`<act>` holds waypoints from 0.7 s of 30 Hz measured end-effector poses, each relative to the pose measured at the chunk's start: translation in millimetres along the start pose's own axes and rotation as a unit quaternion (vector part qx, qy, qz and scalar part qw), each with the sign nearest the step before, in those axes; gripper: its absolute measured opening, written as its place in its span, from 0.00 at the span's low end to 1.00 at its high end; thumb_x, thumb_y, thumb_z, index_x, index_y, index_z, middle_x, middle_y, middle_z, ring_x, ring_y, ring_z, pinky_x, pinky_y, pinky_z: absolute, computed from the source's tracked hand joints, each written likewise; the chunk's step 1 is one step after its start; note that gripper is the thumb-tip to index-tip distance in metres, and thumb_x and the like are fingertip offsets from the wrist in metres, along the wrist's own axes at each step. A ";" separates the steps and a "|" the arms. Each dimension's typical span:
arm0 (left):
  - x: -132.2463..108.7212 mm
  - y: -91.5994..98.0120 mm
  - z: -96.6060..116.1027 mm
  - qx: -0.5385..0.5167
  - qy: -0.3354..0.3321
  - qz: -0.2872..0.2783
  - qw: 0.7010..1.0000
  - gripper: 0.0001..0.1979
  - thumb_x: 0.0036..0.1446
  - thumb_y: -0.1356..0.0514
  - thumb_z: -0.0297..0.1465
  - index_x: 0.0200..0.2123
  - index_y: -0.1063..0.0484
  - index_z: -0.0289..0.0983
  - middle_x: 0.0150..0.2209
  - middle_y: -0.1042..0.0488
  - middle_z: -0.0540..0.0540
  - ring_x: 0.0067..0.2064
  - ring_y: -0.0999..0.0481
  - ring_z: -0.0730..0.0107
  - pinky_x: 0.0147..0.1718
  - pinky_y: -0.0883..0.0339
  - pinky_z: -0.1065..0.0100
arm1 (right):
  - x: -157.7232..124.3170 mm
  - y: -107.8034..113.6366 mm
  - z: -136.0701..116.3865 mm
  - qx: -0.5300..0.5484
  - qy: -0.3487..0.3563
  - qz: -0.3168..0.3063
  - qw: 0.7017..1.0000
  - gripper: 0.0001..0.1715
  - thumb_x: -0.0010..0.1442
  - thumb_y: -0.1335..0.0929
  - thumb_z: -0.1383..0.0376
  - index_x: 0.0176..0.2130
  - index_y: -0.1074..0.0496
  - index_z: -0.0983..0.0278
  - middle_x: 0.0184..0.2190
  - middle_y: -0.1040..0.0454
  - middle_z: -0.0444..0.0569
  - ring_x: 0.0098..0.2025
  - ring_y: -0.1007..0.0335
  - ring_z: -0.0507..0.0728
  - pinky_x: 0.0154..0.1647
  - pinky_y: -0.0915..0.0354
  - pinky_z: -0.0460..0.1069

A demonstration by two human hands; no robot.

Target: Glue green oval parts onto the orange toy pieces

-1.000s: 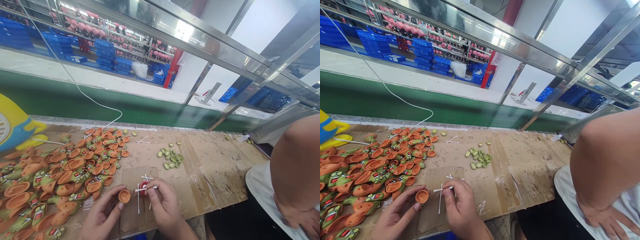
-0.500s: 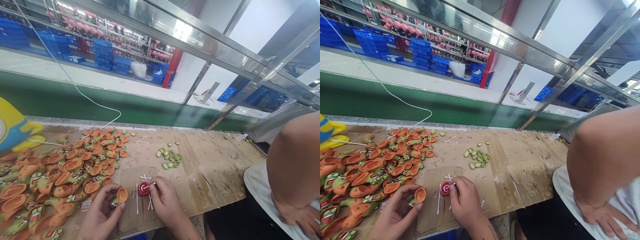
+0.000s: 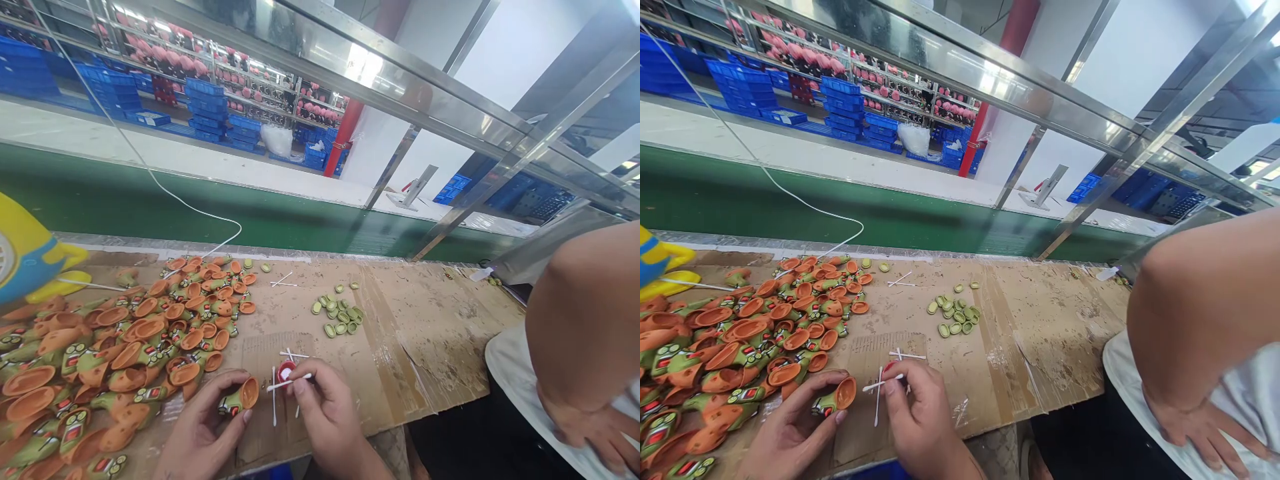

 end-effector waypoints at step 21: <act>5.6 5.3 -0.6 0.042 -0.054 -0.041 0.997 0.13 0.55 0.33 0.38 0.43 0.17 0.44 0.49 0.19 0.41 0.57 0.24 0.50 0.58 0.29 0.58 | 8.2 -21.8 -6.4 -0.018 0.052 -0.042 0.998 0.09 0.71 0.38 0.66 0.41 0.28 0.61 0.34 0.24 0.45 0.37 0.28 0.53 0.39 0.37 0.46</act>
Point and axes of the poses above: each hand's wrist, its own x-axis towards the middle knuckle, its own y-axis out of the back of the hand, z = x × y, the point moved 3 cm from there along x, towards the middle knuckle
